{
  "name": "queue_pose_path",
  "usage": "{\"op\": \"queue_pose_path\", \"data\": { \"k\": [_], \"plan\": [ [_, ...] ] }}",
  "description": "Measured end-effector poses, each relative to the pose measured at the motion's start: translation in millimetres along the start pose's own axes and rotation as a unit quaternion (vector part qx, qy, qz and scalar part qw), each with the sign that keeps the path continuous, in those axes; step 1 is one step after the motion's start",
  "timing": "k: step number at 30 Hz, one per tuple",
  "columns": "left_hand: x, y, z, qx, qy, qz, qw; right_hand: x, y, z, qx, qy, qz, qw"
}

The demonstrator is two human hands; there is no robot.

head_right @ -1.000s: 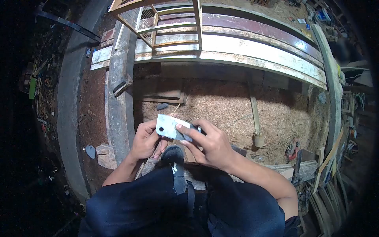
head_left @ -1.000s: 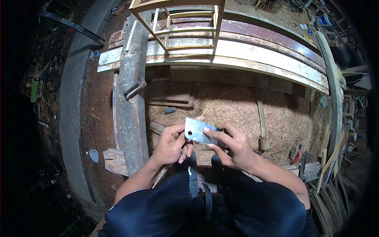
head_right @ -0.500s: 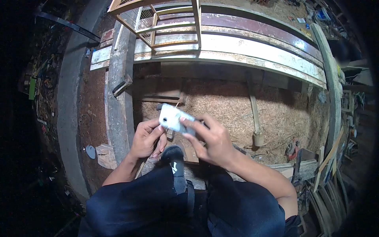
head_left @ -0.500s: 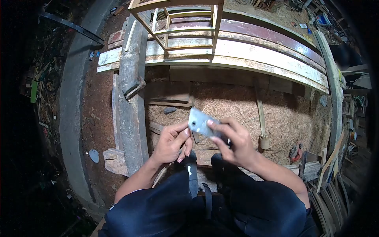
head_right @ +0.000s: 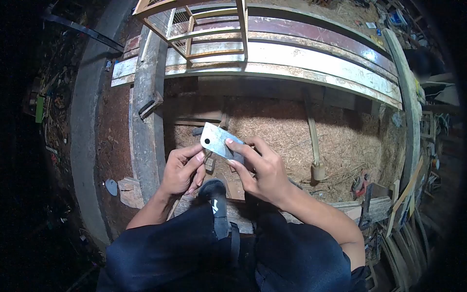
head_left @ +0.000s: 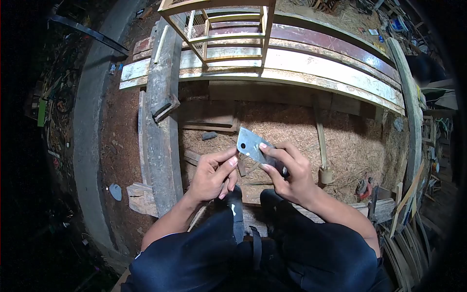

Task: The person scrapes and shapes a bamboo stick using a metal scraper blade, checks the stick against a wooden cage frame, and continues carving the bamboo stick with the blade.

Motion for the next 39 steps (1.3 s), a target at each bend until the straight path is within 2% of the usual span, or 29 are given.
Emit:
{"op": "queue_pose_path", "data": {
  "k": [1, 3, 5, 7, 9, 11, 13, 15, 18, 19, 23, 25, 27, 28, 31, 32, 35, 39],
  "plan": [
    [0.3, -0.5, -1.6, 0.004, -0.008, -0.004, 1.0, -0.9, 1.4, -1.6, -0.004, -0.028, -0.015, 0.999],
    [1.2, 3.6, 1.8, -0.007, -0.018, 0.011, 1.0, 1.9, -2.4, 2.3, 0.016, 0.05, 0.021, 0.998],
    [0.3, 4.0, 3.0, 0.012, -0.014, 0.007, 1.0, 0.3, -0.7, -3.6, 0.005, -0.001, 0.007, 1.0],
    [1.1, 2.7, 2.2, 0.028, -0.002, -0.014, 0.999, 0.8, 0.3, -3.3, 0.003, 0.001, -0.003, 1.0],
    [1.2, 6.2, 6.9, 0.037, 0.004, 0.014, 0.999, -0.1, 0.3, -1.5, -0.002, 0.005, -0.013, 1.0],
    [1.3, 4.9, 2.6, 0.042, 0.004, 0.01, 0.999, 0.9, -0.8, 3.0, 0.003, 0.027, 0.022, 0.999],
    [0.8, 4.4, 1.1, 0.047, 0.002, 0.004, 0.999, -2.0, 2.5, -1.2, -0.012, -0.048, -0.015, 0.999],
    [0.8, 4.8, 1.0, 0.039, 0.002, 0.014, 0.999, 1.6, -0.6, -1.5, 0.004, 0.03, 0.002, 1.0],
    [0.5, 4.4, -0.3, 0.038, 0.007, 0.0, 0.999, 1.2, -0.5, -0.3, 0.012, 0.032, 0.018, 0.999],
    [0.4, 3.1, -2.9, 0.045, 0.006, -0.011, 0.999, 0.2, 0.4, -3.2, -0.021, -0.044, 0.002, 0.999],
    [1.0, 4.6, -1.8, 0.012, 0.016, -0.008, 1.0, 1.0, -1.7, 3.9, 0.002, 0.042, 0.016, 0.999],
    [-0.3, 1.0, -3.6, 0.025, 0.013, -0.017, 0.999, 1.6, -0.8, 0.9, 0.009, 0.03, 0.019, 0.999],
    [-0.3, 2.7, -2.0, 0.039, 0.009, -0.03, 0.999, -1.7, 2.2, -2.6, -0.009, -0.053, -0.018, 0.998],
    [-0.6, 5.6, 1.3, 0.034, 0.004, -0.015, 0.999, -0.2, 1.0, -1.8, 0.002, 0.003, -0.005, 1.0],
    [-1.2, 6.1, 0.9, 0.042, -0.001, -0.002, 0.999, 0.0, -1.3, 2.2, 0.007, 0.029, 0.014, 0.999],
    [-1.2, 5.7, 0.3, 0.054, -0.002, -0.006, 0.999, -1.1, 0.5, -1.4, -0.004, -0.021, 0.007, 1.0],
    [-0.2, 5.3, 0.7, 0.049, 0.014, 0.007, 0.999, -0.8, 0.9, -1.4, 0.004, 0.014, 0.005, 1.0],
    [-0.4, 7.5, 3.5, 0.038, 0.012, -0.01, 0.999, -2.8, 0.8, -5.0, -0.019, -0.016, -0.004, 1.0]
  ]
}}
Point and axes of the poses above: each hand's wrist, its own x-axis away from the middle knuckle, its own y-axis out of the back of the hand, z = x × y, the point moved 3 cm from there along -x, towards the middle knuckle, and after that the axes turned 4 degrees about -z, right-handed, at the moved point
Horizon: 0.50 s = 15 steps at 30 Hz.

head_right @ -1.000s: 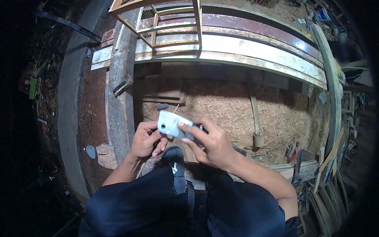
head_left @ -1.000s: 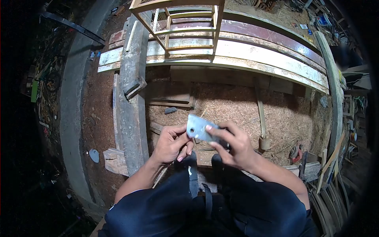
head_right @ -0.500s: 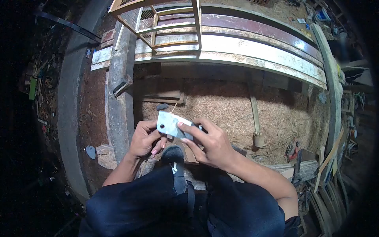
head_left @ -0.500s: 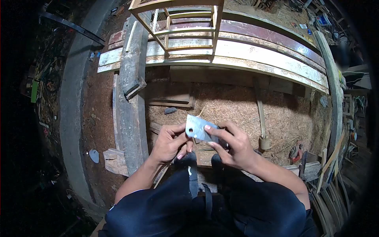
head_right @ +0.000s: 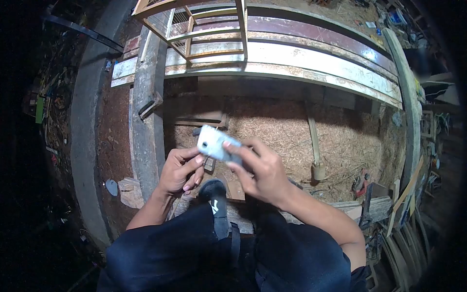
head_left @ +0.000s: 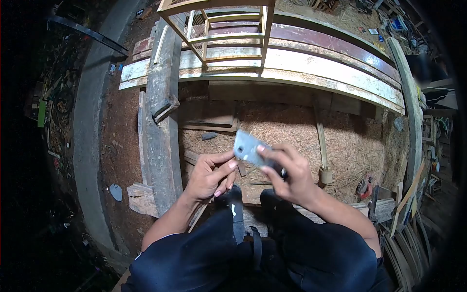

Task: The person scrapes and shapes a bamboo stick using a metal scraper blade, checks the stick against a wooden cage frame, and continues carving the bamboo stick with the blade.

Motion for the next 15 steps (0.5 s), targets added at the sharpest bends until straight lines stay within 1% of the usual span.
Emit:
{"op": "queue_pose_path", "data": {
  "k": [1, 2, 4, 6, 8, 9, 10, 12, 14, 15],
  "plan": [
    [0.8, -3.8, -4.1, 0.002, 0.01, -0.009, 1.0, -2.1, 2.8, -1.7, 0.016, -0.003, -0.035, 0.999],
    [1.7, -2.6, -3.7, 0.002, 0.009, -0.01, 1.0, -1.5, 2.9, -1.1, 0.015, -0.002, -0.034, 0.999],
    [3.5, -2.4, -2.9, 0.011, 0.006, 0.02, 1.0, 0.8, 3.0, 0.0, -0.022, -0.013, -0.017, 1.0],
    [3.0, -2.9, -3.0, 0.009, 0.005, 0.02, 1.0, 3.2, 3.6, -6.2, -0.016, -0.007, -0.016, 1.0],
    [2.9, -2.6, -3.0, 0.008, 0.006, 0.017, 1.0, 3.3, 5.2, -10.0, -0.002, 0.004, -0.071, 0.997],
    [0.6, -3.7, -3.8, 0.012, 0.006, 0.02, 1.0, 4.0, 3.7, -6.2, 0.005, 0.027, -0.052, 0.998],
    [-0.9, -4.4, -4.4, 0.016, 0.006, 0.023, 1.0, 3.4, 3.6, -1.5, 0.005, 0.028, -0.051, 0.998],
    [-1.5, -2.0, -1.6, -0.004, 0.01, 0.02, 1.0, 2.8, -1.8, 9.5, 0.008, 0.055, 0.041, 0.998],
    [-1.2, -3.6, -2.9, 0.003, 0.009, 0.008, 1.0, 2.9, -3.4, 6.3, 0.013, 0.055, 0.042, 0.998],
    [-0.4, -4.8, -5.5, 0.001, 0.009, 0.007, 1.0, 1.1, -2.2, 2.8, 0.004, 0.027, 0.016, 1.0]
  ]
}}
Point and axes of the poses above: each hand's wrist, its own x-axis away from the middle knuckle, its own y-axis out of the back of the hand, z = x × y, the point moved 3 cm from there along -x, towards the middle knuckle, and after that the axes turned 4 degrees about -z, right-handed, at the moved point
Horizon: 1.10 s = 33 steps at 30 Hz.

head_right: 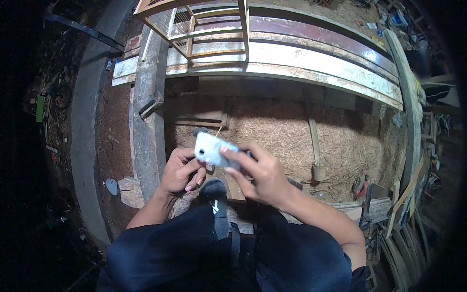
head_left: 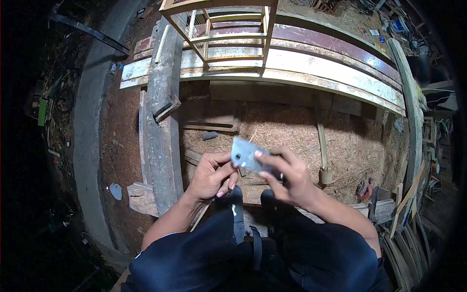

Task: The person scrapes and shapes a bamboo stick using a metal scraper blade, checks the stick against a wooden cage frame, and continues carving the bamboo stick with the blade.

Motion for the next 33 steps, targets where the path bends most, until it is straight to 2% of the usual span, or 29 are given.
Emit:
{"op": "queue_pose_path", "data": {
  "k": [1, 3, 5, 9, 11, 13, 15, 17, 19, 20, 21, 23, 27, 33],
  "plan": [
    [1.3, -2.1, -3.0, 0.002, 0.003, -0.005, 1.0, -0.9, 0.9, -3.8, -0.009, -0.029, -0.024, 0.999],
    [1.7, -0.3, 0.5, 0.005, 0.007, -0.009, 1.0, -0.3, 2.7, -3.6, 0.0, -0.022, -0.052, 0.998],
    [1.6, 8.6, 11.6, -0.006, 0.004, 0.005, 1.0, 1.4, -0.3, 7.5, 0.016, 0.028, 0.031, 0.999],
    [0.8, 2.6, 4.5, -0.001, 0.001, -0.004, 1.0, -1.7, 2.0, -1.8, -0.002, -0.033, -0.025, 0.999],
    [1.7, 5.6, 8.6, -0.017, 0.001, 0.008, 1.0, -0.6, 0.6, 7.5, 0.019, 0.026, 0.021, 0.999],
    [0.4, 3.9, 9.0, -0.018, -0.002, 0.006, 1.0, -0.7, 1.2, -1.7, 0.015, 0.001, 0.033, 0.999],
    [0.4, 0.4, 6.0, -0.019, -0.007, 0.002, 1.0, -4.5, 9.0, -21.7, -0.001, -0.089, -0.114, 0.989],
    [3.7, -7.4, -4.6, -0.016, -0.005, 0.04, 0.999, -3.3, 11.5, -23.7, -0.006, -0.12, -0.129, 0.984],
    [1.6, -3.3, -4.4, -0.024, -0.007, 0.047, 0.999, 0.9, 7.1, -28.3, -0.181, -0.238, -0.123, 0.946],
    [0.9, -2.4, -2.9, -0.019, -0.007, 0.053, 0.998, 2.1, 13.4, -25.4, -0.167, -0.282, -0.077, 0.942],
    [0.5, -2.1, -1.8, -0.014, -0.007, 0.059, 0.998, 2.6, 14.6, -26.6, -0.166, -0.282, -0.077, 0.942],
    [0.1, -3.1, -2.5, -0.022, -0.006, 0.061, 0.998, 3.8, 10.2, -31.2, -0.369, -0.329, -0.098, 0.863],
    [-0.9, -7.7, -2.9, -0.015, -0.005, 0.051, 0.999, 1.2, 10.2, -22.9, -0.414, -0.314, -0.077, 0.851],
    [-1.4, -7.5, -1.5, -0.016, 0.001, 0.043, 0.999, 2.2, 10.6, -15.7, -0.405, -0.317, -0.051, 0.856]
  ]
}}
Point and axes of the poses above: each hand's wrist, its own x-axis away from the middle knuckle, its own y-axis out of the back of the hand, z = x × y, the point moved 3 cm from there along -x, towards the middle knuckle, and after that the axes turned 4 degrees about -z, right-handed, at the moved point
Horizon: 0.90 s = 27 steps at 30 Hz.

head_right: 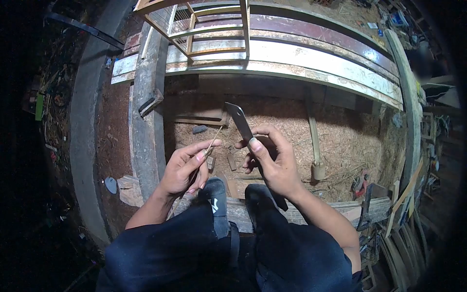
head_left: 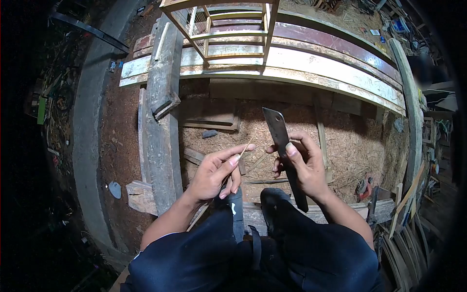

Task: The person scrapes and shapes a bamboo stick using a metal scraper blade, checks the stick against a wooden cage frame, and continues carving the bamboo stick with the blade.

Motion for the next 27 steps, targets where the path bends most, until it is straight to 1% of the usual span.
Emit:
{"op": "queue_pose_path", "data": {
  "k": [1, 3, 4, 6, 7, 9, 10, 12, 14, 16, 17, 18, 19, 20, 22, 24, 25, 26, 27],
  "plan": [
    [0.1, 0.5, 0.2, 0.0, 0.0, 0.0, 1.0, 0.2, 0.0, -1.4, 0.0, 0.0, 0.0, 1.0],
    [-0.5, 1.5, 1.8, -0.002, -0.001, 0.007, 1.0, 1.3, 0.1, -1.6, 0.116, 0.068, -0.002, 0.991],
    [-0.7, 2.7, 3.6, -0.002, 0.0, 0.007, 1.0, 3.3, -5.1, 1.2, 0.098, 0.07, -0.021, 0.993],
    [-0.4, 5.0, 7.6, 0.025, 0.008, 0.001, 1.0, 3.9, -6.6, 3.7, 0.185, 0.087, -0.016, 0.979],
    [0.1, 3.8, 7.3, 0.025, 0.008, 0.001, 1.0, 2.4, -7.0, 2.0, 0.185, 0.087, -0.017, 0.979],
    [1.0, 2.0, 4.3, 0.015, -0.012, -0.021, 1.0, 0.1, -11.6, 6.7, 0.289, 0.259, -0.012, 0.921],
    [1.2, 2.0, 4.5, 0.015, -0.012, -0.02, 1.0, -1.0, -11.7, 7.9, 0.289, 0.259, -0.012, 0.921],
    [1.4, 1.9, 5.7, 0.023, -0.007, -0.02, 1.0, 0.0, -15.0, 12.0, 0.34, 0.309, 0.012, 0.888],
    [0.7, -4.4, 4.1, 0.045, -0.007, -0.026, 0.999, 2.2, -17.5, 9.5, 0.352, 0.319, 0.02, 0.88],
    [0.7, -6.8, 2.7, 0.066, -0.007, -0.032, 0.997, 6.3, -24.9, 9.0, 0.37, 0.314, 0.077, 0.871],
    [1.2, -6.6, 2.8, 0.075, 0.004, -0.031, 0.997, 6.8, -25.6, 6.1, 0.381, 0.354, 0.068, 0.851],
    [2.1, -5.5, 2.8, 0.084, 0.015, -0.029, 0.996, 5.5, -24.6, 5.0, 0.381, 0.354, 0.068, 0.852],
    [0.3, 5.1, 12.8, 0.072, 0.007, 0.008, 0.997, 2.2, -21.0, 5.1, 0.372, 0.334, 0.035, 0.865],
    [1.0, 6.6, 15.1, 0.072, 0.008, 0.008, 0.997, 0.0, -17.7, 4.6, 0.364, 0.313, 0.002, 0.877],
    [0.7, 6.5, 14.6, 0.074, 0.0, 0.005, 0.997, 0.8, -19.0, 3.9, 0.365, 0.33, 0.01, 0.87],
    [0.7, 7.9, 17.2, 0.079, -0.001, 0.003, 0.997, 5.9, -24.5, 1.3, 0.381, 0.351, 0.055, 0.854],
    [0.0, 8.4, 19.2, 0.084, -0.001, 0.004, 0.996, 3.6, -21.8, -0.7, 0.38, 0.342, 0.047, 0.858],
    [-0.5, 8.4, 20.3, 0.09, -0.001, 0.004, 0.996, 0.4, -18.7, 0.7, 0.372, 0.35, 0.016, 0.86],
    [0.5, 3.8, 12.6, 0.091, 0.01, 0.003, 0.996, 0.8, -17.6, 2.0, 0.367, 0.331, 0.007, 0.869]
  ]
}}
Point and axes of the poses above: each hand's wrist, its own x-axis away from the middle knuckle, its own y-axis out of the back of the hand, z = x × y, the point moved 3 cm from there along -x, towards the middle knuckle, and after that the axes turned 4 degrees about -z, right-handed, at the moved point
